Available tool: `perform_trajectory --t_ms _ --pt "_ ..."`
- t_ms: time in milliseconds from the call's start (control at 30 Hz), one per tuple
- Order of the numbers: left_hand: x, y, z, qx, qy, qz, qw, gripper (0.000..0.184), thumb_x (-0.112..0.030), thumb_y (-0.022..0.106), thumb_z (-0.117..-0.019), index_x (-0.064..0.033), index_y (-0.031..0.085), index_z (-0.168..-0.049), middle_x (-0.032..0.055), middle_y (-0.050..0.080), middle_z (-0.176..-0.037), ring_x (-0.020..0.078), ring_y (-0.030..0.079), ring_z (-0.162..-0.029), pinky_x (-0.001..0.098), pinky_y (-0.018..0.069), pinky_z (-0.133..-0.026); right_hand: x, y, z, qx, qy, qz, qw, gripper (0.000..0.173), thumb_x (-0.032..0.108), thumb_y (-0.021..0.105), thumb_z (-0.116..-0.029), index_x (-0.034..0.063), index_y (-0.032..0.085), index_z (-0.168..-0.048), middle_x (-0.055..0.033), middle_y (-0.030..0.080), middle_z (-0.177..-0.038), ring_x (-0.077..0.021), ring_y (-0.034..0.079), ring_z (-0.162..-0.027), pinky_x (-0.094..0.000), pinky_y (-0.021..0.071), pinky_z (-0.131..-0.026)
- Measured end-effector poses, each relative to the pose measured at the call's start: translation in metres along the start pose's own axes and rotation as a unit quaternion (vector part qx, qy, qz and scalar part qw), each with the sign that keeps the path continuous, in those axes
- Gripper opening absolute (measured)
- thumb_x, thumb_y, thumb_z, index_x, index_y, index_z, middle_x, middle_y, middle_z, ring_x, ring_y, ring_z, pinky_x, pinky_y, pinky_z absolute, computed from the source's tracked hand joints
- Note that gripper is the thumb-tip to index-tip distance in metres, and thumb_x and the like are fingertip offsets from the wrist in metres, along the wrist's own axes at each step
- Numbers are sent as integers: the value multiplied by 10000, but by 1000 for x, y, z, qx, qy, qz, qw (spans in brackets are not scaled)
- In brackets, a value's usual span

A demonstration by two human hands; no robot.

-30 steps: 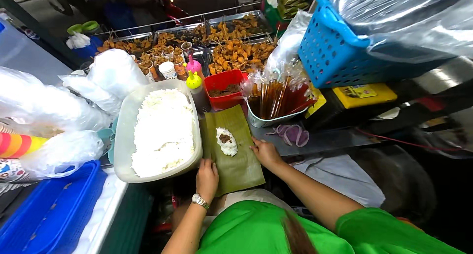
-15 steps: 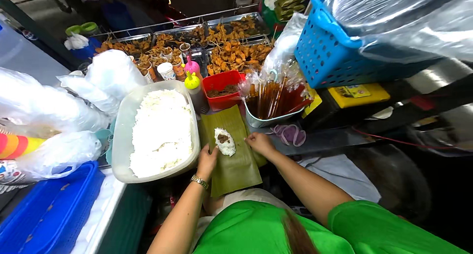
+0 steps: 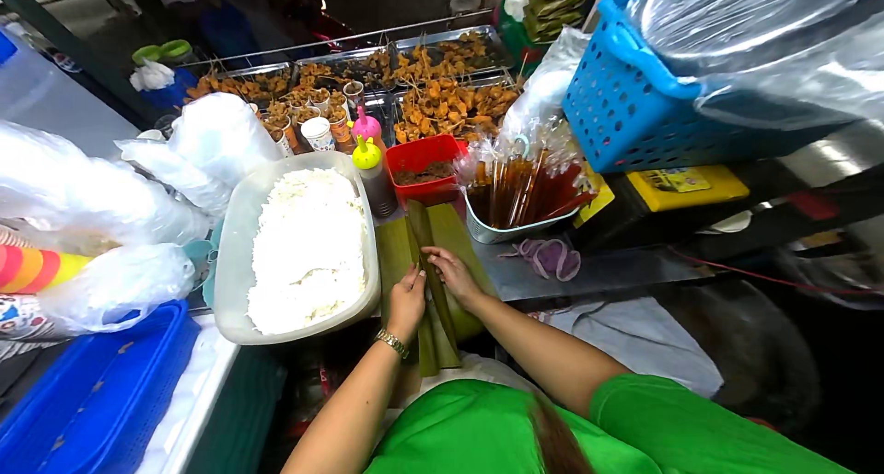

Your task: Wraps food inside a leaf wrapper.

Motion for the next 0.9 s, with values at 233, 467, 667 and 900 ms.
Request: perform_trajectory --t_ms 233,467,667,900 --pt "0 4 2 -23 4 9 1000 339 -150 471 -1093 69 668 -1260 220 493 -1526 255 463 -1443 381 354 -1193 -1 13 6 20 -49 228 972 341 40 503 -1034 -50 662 -1321 -302 587 -1284 -339 587 -1194 -348 468 -1062" --pt "-4 0 0 100 72 -150 981 463 -236 379 -1116 41 506 -1463 201 250 -1669 323 320 -1526 446 274 -1243 7 -3 2 112 8 195 974 405 63 535 -1036 -51 567 -1423 -296 500 -1458 -382 512 -1342 -449 404 -1152" --pt "-5 -8 -7 240 76 -434 865 808 -608 323 -1048 -78 183 -1643 115 -16 -1728 423 116 -1567 622 218 -1214 -10 -32 47 107 30 119 987 808 -105 605 -920 24 230 -1624 -257 425 -1542 -355 593 -1272 -438 519 -1057" --pt "5 -11 -18 192 165 -574 778 602 -596 239 -1070 -345 342 -1607 45 158 -1722 456 218 -1531 707 254 -1130 -48 -31 67 59 -246 296 921 846 5 856 -711 20 515 -1485 -293 463 -1511 -454 476 -1387 -526 417 -1160"
Point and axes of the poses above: each hand's wrist, its own z-axis away from the middle knuckle, its own y-axis out of the palm, x = y × z, the point moved 3 cm from there along -z, towards the middle knuckle
